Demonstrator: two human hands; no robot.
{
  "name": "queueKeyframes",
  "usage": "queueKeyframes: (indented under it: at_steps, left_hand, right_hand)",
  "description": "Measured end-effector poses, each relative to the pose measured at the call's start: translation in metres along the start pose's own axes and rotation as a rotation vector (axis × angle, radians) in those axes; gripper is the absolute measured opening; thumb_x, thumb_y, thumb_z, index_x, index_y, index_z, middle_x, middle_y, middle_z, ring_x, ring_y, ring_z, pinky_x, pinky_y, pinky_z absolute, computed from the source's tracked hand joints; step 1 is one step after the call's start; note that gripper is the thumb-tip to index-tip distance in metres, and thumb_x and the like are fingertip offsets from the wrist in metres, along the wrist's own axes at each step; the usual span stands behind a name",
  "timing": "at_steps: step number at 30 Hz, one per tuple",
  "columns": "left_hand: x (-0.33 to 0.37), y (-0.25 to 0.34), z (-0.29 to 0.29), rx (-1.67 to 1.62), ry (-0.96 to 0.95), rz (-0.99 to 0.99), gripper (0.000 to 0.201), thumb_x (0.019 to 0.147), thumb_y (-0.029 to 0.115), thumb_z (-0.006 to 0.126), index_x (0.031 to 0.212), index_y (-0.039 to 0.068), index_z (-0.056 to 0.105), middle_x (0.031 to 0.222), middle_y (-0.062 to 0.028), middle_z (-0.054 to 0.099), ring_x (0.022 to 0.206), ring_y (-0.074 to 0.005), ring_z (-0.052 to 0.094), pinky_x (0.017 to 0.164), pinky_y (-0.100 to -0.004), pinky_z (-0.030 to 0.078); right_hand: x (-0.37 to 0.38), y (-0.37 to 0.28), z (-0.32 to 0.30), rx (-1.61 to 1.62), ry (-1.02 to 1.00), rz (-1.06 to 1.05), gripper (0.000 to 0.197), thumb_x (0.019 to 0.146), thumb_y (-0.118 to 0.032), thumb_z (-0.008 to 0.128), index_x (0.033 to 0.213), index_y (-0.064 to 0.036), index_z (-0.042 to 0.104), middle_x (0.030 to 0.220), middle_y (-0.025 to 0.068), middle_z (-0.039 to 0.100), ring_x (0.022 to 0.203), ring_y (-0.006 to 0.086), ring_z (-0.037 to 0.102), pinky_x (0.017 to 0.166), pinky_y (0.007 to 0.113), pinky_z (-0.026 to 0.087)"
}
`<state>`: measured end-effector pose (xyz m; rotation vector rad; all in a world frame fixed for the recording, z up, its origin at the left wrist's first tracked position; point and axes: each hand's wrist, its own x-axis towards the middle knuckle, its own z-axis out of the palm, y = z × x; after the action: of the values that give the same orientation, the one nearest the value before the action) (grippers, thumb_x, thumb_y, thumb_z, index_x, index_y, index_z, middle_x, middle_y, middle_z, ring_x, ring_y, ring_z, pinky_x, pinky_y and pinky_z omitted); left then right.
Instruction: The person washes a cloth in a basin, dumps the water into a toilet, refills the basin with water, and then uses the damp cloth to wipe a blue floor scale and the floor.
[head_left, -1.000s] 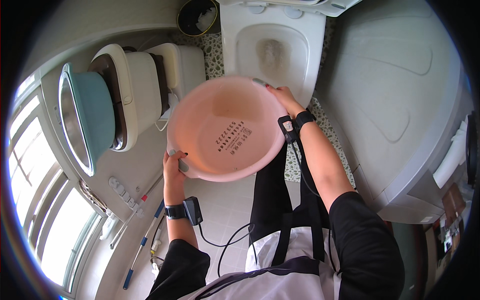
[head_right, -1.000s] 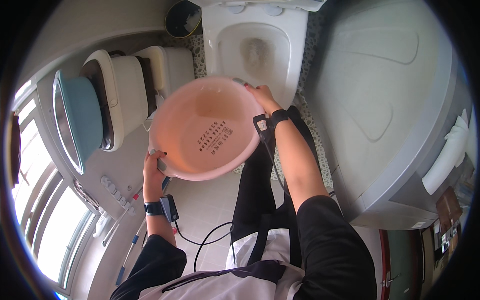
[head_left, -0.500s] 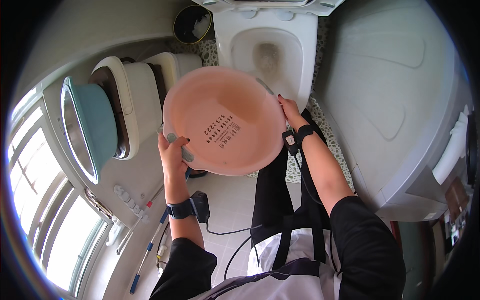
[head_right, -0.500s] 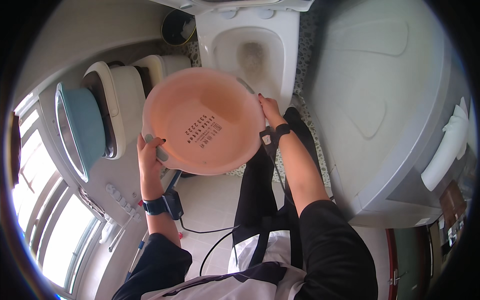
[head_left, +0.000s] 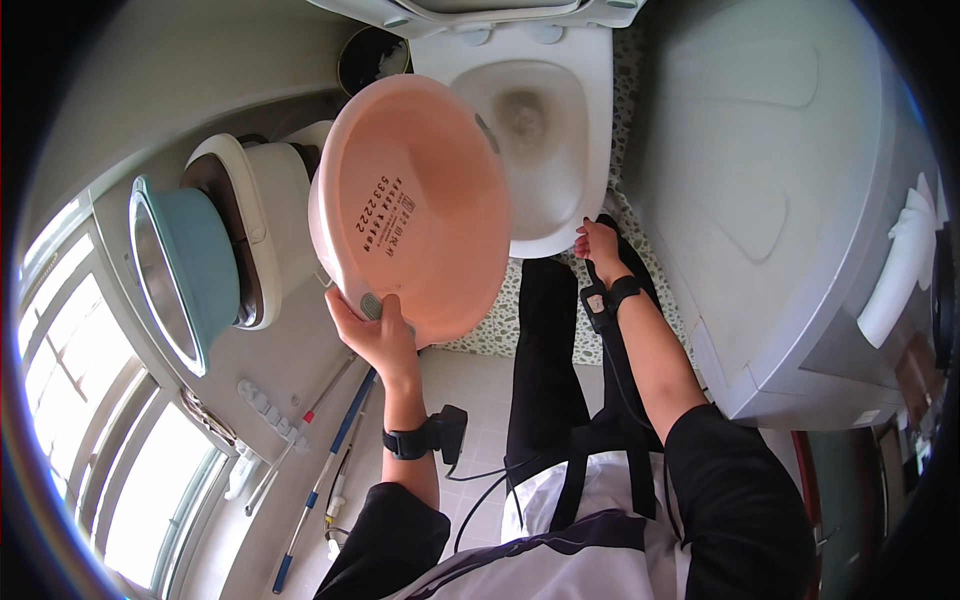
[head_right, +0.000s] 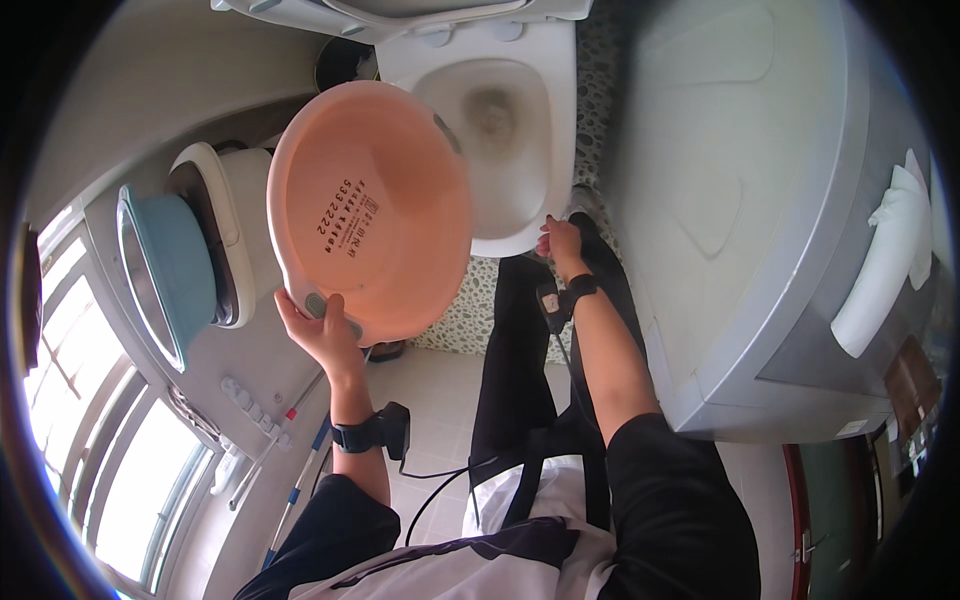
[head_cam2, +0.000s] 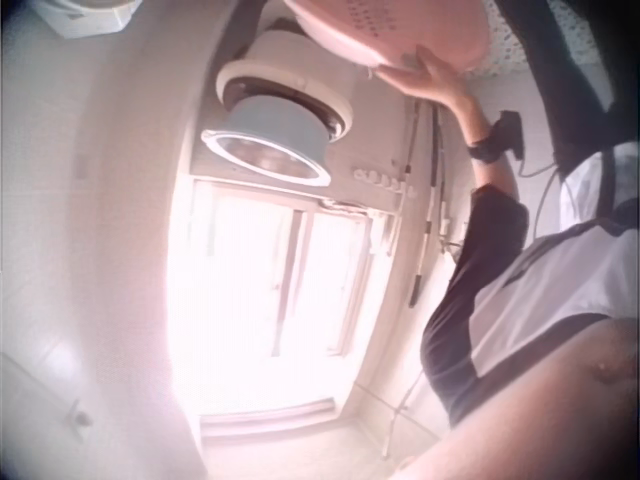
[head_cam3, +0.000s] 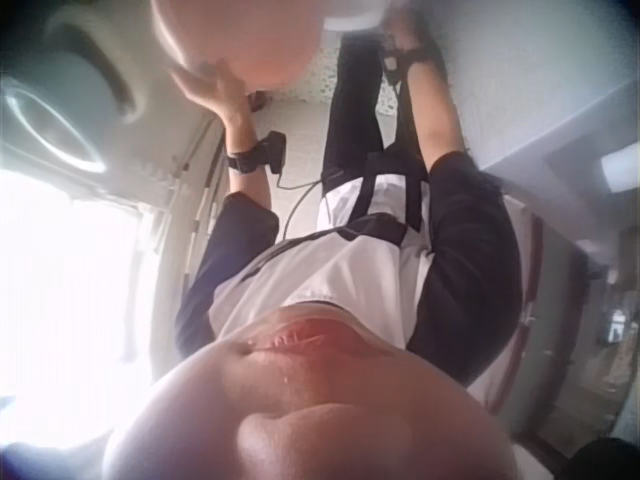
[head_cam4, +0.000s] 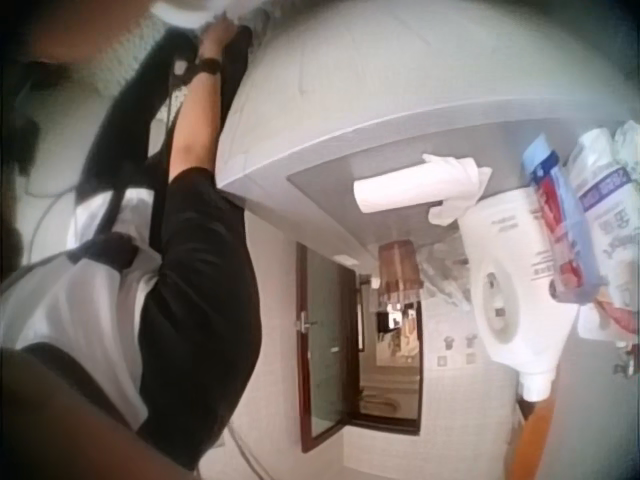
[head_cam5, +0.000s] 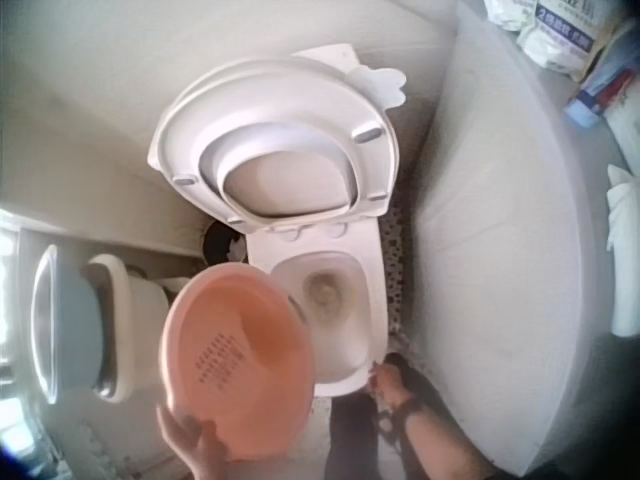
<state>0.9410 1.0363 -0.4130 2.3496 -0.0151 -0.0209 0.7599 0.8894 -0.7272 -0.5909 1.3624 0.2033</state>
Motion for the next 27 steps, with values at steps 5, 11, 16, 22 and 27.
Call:
queueKeyframes:
  at_steps: [5,11,16,22,27]
  left_hand:
    - [-0.028,0.001,0.008,0.069,0.077,0.097,0.019,0.068,-0.002,0.053,0.083,-0.001,0.043,0.074,-0.0051,0.044,0.069,-0.0135,0.041,0.065,-0.0242,0.038]
    - [-0.050,-0.011,0.012,0.239,0.159,0.262,0.016,0.070,-0.002,0.058,0.077,0.000,0.045,0.062,-0.0044,0.046,0.054,-0.0129,0.041,0.052,-0.0263,0.038]
    - [-0.065,-0.034,-0.001,0.385,0.150,0.472,0.020,0.070,0.000,0.066,0.080,-0.001,0.049,0.066,-0.0088,0.055,0.055,-0.0164,0.051,0.052,-0.0286,0.043]
    - [-0.072,-0.038,-0.012,0.312,0.078,0.691,0.022,0.069,-0.002,0.067,0.082,-0.001,0.049,0.070,-0.0129,0.061,0.053,-0.0215,0.057,0.050,-0.0323,0.046]
    - [-0.071,-0.038,-0.008,0.330,0.095,0.698,0.021,0.071,-0.002,0.065,0.085,0.000,0.049,0.074,-0.0116,0.059,0.057,-0.0193,0.055,0.053,-0.0303,0.044]
  right_hand:
    - [-0.008,0.010,-0.001,-0.053,-0.025,-0.055,0.028,0.087,-0.027,0.049,0.078,-0.0006,0.057,0.059,0.0090,0.056,0.045,0.0189,0.055,0.043,0.031,0.050]
    - [-0.015,0.009,0.000,-0.077,-0.037,-0.048,0.030,0.088,-0.031,0.050,0.079,-0.0030,0.057,0.059,0.0060,0.054,0.047,0.0163,0.053,0.047,0.028,0.047]
    - [-0.019,0.005,-0.002,-0.135,-0.040,-0.102,0.029,0.089,-0.030,0.049,0.080,-0.0028,0.057,0.059,0.0052,0.054,0.042,0.0125,0.047,0.042,0.027,0.043]
    - [-0.027,0.001,-0.004,-0.171,-0.020,-0.194,0.026,0.086,-0.025,0.052,0.079,-0.0015,0.059,0.056,0.0077,0.056,0.039,0.0132,0.048,0.036,0.027,0.039]
    - [-0.045,-0.010,-0.002,-0.281,0.002,-0.248,0.027,0.088,-0.026,0.051,0.079,-0.0015,0.058,0.058,0.0064,0.055,0.040,0.0127,0.047,0.039,0.027,0.039]
